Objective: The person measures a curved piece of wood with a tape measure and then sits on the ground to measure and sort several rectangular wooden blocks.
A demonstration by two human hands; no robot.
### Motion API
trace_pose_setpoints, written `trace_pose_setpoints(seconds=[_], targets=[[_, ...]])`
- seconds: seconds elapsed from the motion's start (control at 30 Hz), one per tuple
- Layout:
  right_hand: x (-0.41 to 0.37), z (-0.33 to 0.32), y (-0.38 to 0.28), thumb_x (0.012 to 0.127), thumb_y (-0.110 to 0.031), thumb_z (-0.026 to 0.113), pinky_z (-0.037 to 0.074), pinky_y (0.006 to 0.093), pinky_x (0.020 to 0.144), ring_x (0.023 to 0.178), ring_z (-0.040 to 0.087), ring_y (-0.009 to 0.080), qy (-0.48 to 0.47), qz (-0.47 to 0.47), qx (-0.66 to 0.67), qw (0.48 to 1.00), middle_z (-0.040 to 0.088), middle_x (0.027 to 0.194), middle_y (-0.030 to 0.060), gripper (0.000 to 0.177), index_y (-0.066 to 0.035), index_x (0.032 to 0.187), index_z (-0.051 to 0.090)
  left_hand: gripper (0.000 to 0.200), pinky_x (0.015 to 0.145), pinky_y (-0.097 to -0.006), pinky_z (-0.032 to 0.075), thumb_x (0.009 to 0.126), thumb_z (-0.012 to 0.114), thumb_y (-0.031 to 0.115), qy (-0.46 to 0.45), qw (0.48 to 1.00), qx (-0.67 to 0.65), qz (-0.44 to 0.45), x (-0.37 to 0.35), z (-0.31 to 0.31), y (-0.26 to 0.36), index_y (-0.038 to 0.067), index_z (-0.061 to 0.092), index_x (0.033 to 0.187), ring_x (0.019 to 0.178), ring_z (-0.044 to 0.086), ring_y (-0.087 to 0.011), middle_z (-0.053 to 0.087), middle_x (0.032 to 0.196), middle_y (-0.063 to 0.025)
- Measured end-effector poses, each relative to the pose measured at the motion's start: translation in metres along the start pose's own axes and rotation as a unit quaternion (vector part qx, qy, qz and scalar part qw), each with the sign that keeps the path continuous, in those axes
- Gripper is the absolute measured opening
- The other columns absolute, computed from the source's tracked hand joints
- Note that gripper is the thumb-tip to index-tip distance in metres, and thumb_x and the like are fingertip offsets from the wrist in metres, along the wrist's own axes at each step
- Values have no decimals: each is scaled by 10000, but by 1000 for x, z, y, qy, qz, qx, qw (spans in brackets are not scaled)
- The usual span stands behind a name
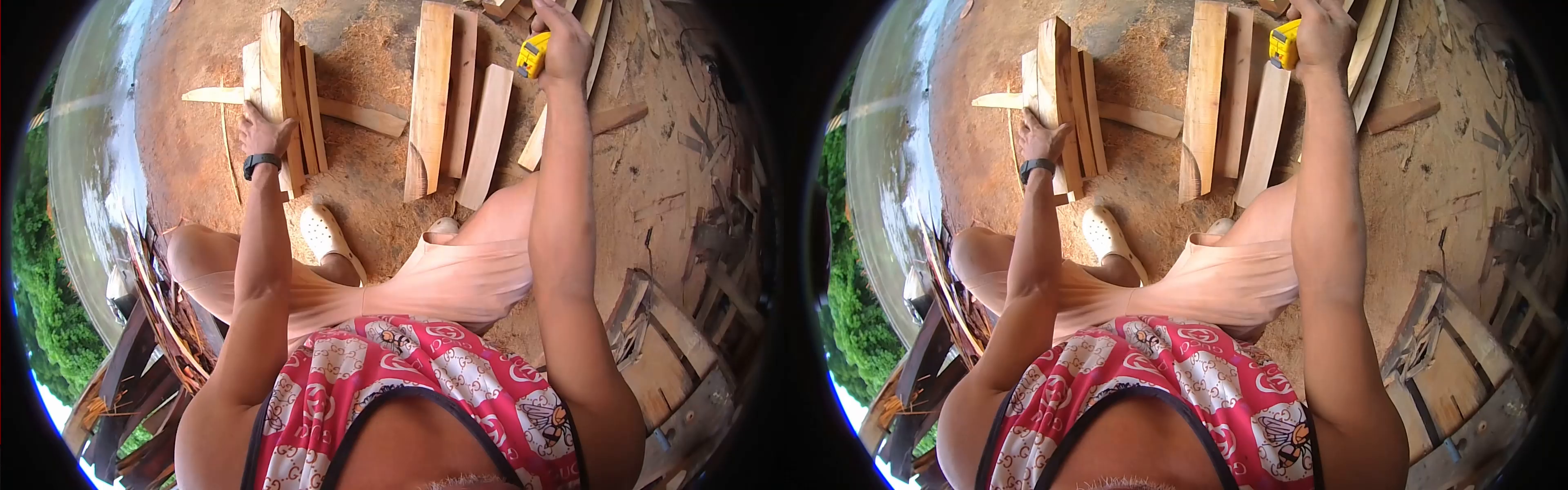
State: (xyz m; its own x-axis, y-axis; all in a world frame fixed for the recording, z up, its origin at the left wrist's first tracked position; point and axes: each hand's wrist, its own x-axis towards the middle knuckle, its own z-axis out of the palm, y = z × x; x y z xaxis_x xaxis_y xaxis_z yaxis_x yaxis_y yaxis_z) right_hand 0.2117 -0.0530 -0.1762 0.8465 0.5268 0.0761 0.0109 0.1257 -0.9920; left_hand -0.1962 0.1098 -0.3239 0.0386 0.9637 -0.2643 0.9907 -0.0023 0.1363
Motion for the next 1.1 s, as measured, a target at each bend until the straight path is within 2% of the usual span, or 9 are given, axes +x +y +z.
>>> trace_pose_setpoints(seconds=[0.1, 0.17, 0.3, 0.47, 0.57, 0.63, 0.83, 0.9, 1.1], targets=[[1, -1, 1, 869, -93, 690, 405, 220, 603, 658, 536, 83, 9, 2, -11, 1000, 615, 756, -10, 140, 5, 965, 719, 1218, 1169, -549, 297, 726, 727, 668, 0, 999, 46, -13, -6, -6, 19, 101, 92, 1596, 1453, 286, -435, 154, 1617, -272], [6, -5, 11, 872, -97, 691, 406, 218, 603, 658, 536, 79, -2, -40, -34, 999, 612, 743, -15, 128, -8, 956, 725, 1099, 1172, -554, 292, 794, 714, 615, 168, 982, 36, 80, -17, -1, 41, 66, 167, 1573, 1444, 312, -410, 220, 1593, -279], [4, 3, 8, 871, -110, 702, 410, 215, 604, 657, 542, 79, 6, -16, -29, 999, 616, 739, -13, 136, -14, 964, 725, 999, 1123, -500, 398, 803, 776, 487, -6, 948, -158, 278, -81, 26, 134, -11, 267, 1504, 1396, 397, -383, 322, 1543, -275], [17, -2, 22, 867, -130, 726, 484, 277, 498, 552, 555, 117, -47, -20, -42, 998, 578, 709, 23, 300, 66, 1087, 670, 1063, 1075, -394, 455, 701, 874, 444, -117, 954, -234, 147, -118, 127, 198, -45, 310, 1457, 1319, 491, -380, 402, 1490, -287], [7, 0, 9, 868, -127, 723, 473, 260, 499, 562, 563, 105, -36, 26, -26, 999, 579, 713, 18, 315, 62, 1114, 667, 964, 1006, -370, 496, 697, 886, 332, -282, 845, -452, 57, -100, 158, 196, -70, 357, 1396, 1205, 582, -363, 538, 1348, -283], [2, 2, 4, 875, -118, 713, 460, 238, 507, 567, 561, 92, -35, 33, -6, 999, 577, 719, 11, 345, 76, 1153, 651, 747, 928, -368, 519, 711, 859, 220, -192, 826, -454, 271, -97, 190, 178, -53, 449, 1272, 1098, 632, -342, 632, 1182, -249], [4, 5, 11, 856, -169, 742, 443, 219, 626, 672, 560, 79, -40, 18, -48, 998, 610, 736, 1, 297, 34, 1071, 715, 477, 789, -375, 549, 734, 783, 144, -300, 681, -650, -154, -87, 182, 217, -59, 499, 1058, 889, 630, -317, 609, 1028, -184], [2, 7, 9, 861, -164, 738, 447, 214, 615, 668, 562, 76, -44, 19, -64, 997, 608, 738, 2, 295, 33, 1078, 708, 603, 845, -403, 543, 716, 813, 256, -166, 899, -394, 92, -105, 171, 213, -82, 486, 1093, 956, 629, -357, 592, 1105, -224], [-1, 9, 10, 858, -155, 747, 455, 209, 588, 653, 560, 71, -40, 32, -76, 996, 606, 738, 5, 278, 27, 1065, 712, 830, 999, -444, 475, 644, 875, 356, -174, 904, -382, 79, -104, 174, 212, -79, 438, 1199, 1166, 572, -397, 576, 1189, -273]])
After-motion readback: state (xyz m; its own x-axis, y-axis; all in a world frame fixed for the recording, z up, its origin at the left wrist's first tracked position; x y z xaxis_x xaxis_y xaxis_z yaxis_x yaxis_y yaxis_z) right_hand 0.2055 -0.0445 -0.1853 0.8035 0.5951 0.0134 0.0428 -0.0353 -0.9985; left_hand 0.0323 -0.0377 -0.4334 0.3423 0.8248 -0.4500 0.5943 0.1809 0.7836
